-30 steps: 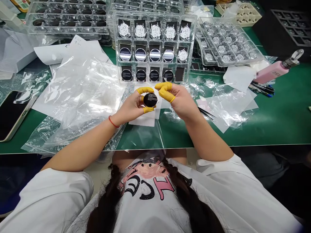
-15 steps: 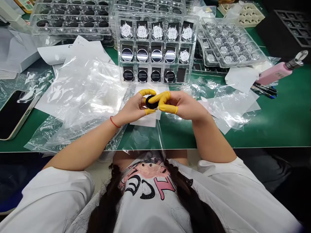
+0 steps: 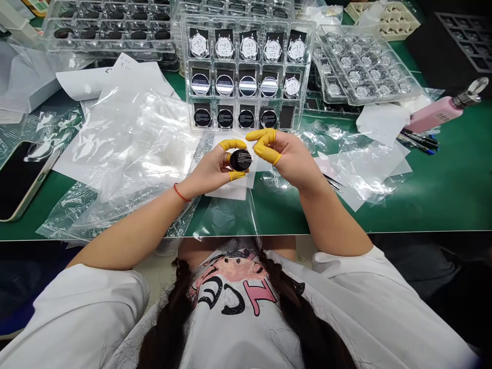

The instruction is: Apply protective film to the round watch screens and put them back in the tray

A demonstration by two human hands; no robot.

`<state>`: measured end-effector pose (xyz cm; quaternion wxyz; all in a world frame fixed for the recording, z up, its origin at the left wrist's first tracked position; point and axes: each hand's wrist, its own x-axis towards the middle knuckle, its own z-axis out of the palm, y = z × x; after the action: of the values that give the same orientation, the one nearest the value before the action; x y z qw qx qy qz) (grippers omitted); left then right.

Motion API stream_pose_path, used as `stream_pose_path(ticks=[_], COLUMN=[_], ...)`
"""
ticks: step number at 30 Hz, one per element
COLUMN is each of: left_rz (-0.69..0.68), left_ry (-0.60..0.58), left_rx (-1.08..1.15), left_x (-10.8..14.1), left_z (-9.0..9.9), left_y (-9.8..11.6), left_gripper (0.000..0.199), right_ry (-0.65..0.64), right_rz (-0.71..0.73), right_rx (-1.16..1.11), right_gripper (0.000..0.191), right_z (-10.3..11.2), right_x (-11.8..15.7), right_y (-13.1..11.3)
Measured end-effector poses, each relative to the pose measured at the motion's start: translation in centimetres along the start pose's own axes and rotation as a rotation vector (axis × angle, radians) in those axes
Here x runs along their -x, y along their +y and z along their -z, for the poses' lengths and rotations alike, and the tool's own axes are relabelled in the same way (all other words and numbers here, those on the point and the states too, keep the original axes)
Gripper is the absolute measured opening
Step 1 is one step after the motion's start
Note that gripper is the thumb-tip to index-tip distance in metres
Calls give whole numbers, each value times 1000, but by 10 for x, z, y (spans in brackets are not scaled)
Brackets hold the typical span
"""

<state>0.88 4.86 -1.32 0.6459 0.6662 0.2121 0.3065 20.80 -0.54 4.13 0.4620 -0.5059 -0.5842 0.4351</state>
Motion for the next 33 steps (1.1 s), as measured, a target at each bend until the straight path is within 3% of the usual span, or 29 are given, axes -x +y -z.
stream_pose_path(ticks=[9, 33], left_rz=[-3, 25], left_ry=[-18, 6], left_rx=[-6, 54], left_x=[0, -1], left_z=[0, -1], left_y=[0, 3], left_gripper=[58, 60], right_ry=[-2, 53], right_rz=[-116, 4], right_rx=[-39, 99], right_gripper=[29, 28], right_z=[-12, -13], right_x=[-2, -1], right_y=[9, 13])
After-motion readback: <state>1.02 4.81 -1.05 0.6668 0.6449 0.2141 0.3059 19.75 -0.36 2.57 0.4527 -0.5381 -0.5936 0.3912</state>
